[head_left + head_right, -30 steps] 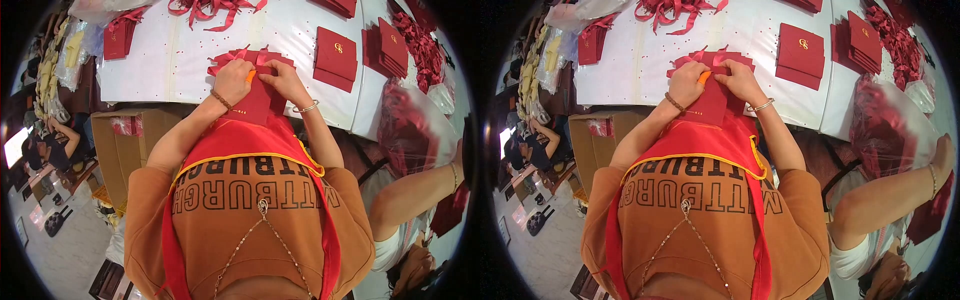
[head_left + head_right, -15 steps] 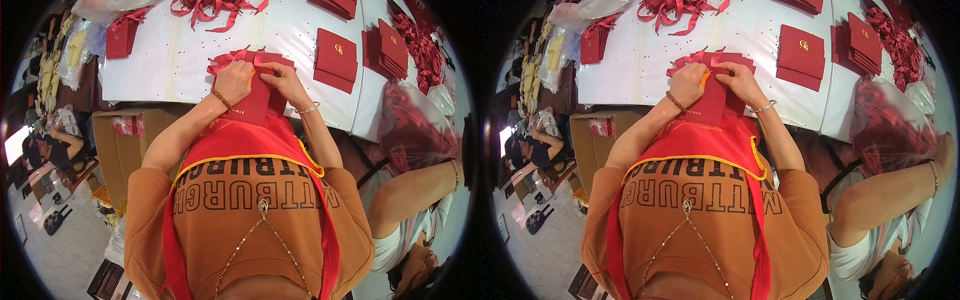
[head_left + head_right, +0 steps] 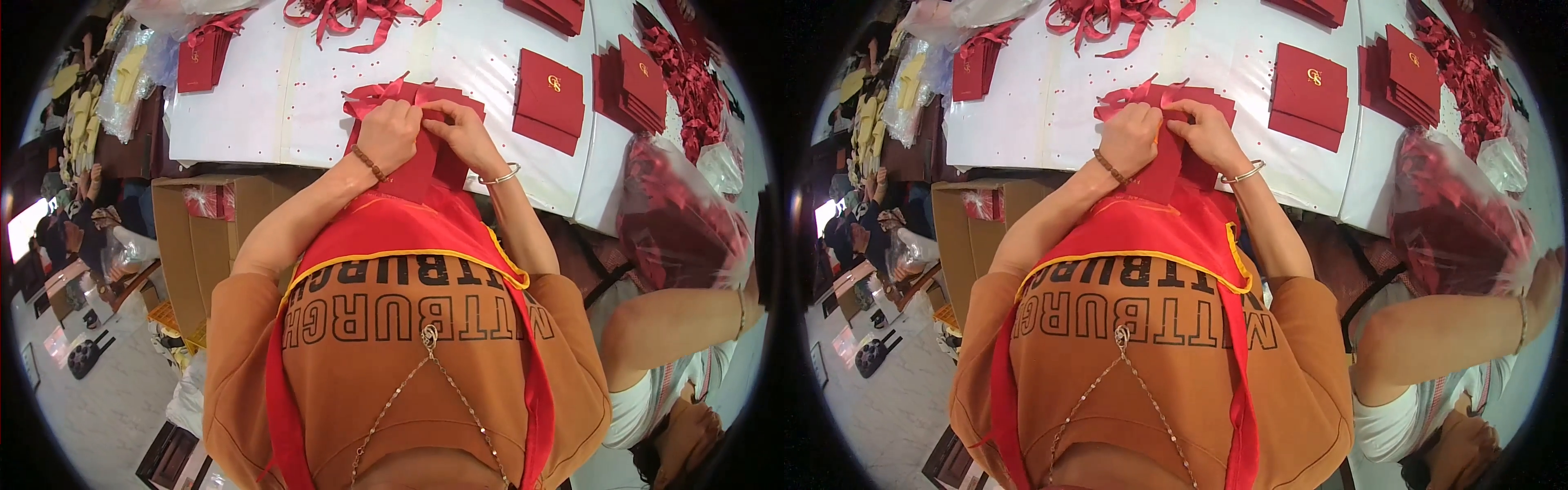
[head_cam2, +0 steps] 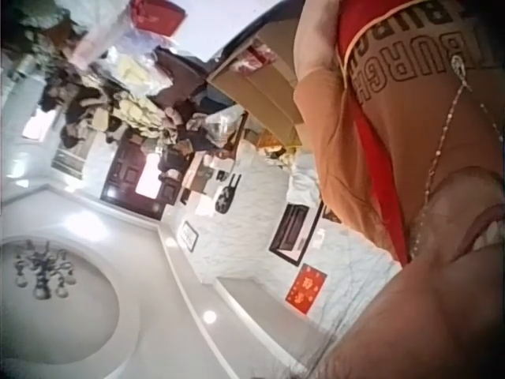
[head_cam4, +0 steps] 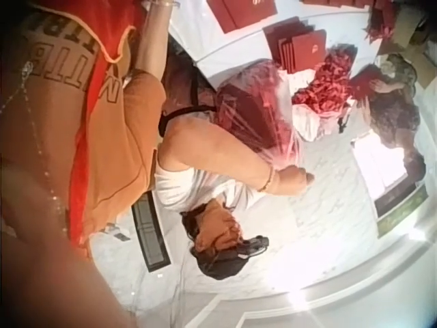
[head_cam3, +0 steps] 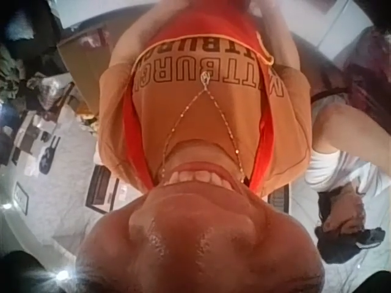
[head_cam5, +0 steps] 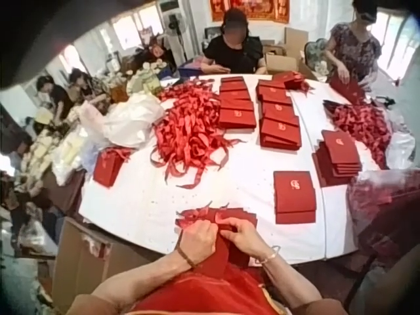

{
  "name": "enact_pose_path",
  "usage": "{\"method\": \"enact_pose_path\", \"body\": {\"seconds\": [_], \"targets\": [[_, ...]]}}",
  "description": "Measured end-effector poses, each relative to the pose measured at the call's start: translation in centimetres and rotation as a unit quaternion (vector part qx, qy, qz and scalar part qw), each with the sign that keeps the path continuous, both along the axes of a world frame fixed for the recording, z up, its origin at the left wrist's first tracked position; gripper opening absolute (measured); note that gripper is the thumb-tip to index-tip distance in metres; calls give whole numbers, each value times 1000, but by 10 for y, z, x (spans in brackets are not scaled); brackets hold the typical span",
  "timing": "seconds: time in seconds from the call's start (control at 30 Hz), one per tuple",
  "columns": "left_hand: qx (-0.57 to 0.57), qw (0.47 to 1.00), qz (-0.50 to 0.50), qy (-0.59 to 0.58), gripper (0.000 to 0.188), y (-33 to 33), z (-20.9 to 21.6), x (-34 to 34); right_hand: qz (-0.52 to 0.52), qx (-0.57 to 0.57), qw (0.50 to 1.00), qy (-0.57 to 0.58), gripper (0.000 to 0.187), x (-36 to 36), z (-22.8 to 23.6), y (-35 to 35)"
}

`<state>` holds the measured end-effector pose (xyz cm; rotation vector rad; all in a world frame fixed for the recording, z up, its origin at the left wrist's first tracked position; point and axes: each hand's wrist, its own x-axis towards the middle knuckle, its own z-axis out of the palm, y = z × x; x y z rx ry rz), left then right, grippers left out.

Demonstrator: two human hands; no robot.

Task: The person is tying ribbons and packaging small red paper gift bags/envelopes.

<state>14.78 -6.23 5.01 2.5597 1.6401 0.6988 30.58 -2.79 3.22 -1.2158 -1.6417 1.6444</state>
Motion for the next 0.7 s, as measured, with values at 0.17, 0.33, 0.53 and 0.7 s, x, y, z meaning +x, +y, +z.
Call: {"method": "enact_pose_path", "body": {"seconds": [0.17, 0.33, 0.53, 0.7], "targets": [[-4, 999, 33, -9, 10, 1, 5, -1, -2, 51, 998, -41, 33, -3, 14, -3], [-61, 991, 86, -84, 7, 0, 0, -2, -29, -1, 1000, 12, 33, -6, 4, -5], [-30, 995, 44, -88, 14, -10, -6, -8, -51, 2, 999, -14, 34, -9, -5, -9], [-93, 981, 54, -163, 21, -7, -11, -14, -21, 10, 998, -63, 32, -11, 11, -9]]}}
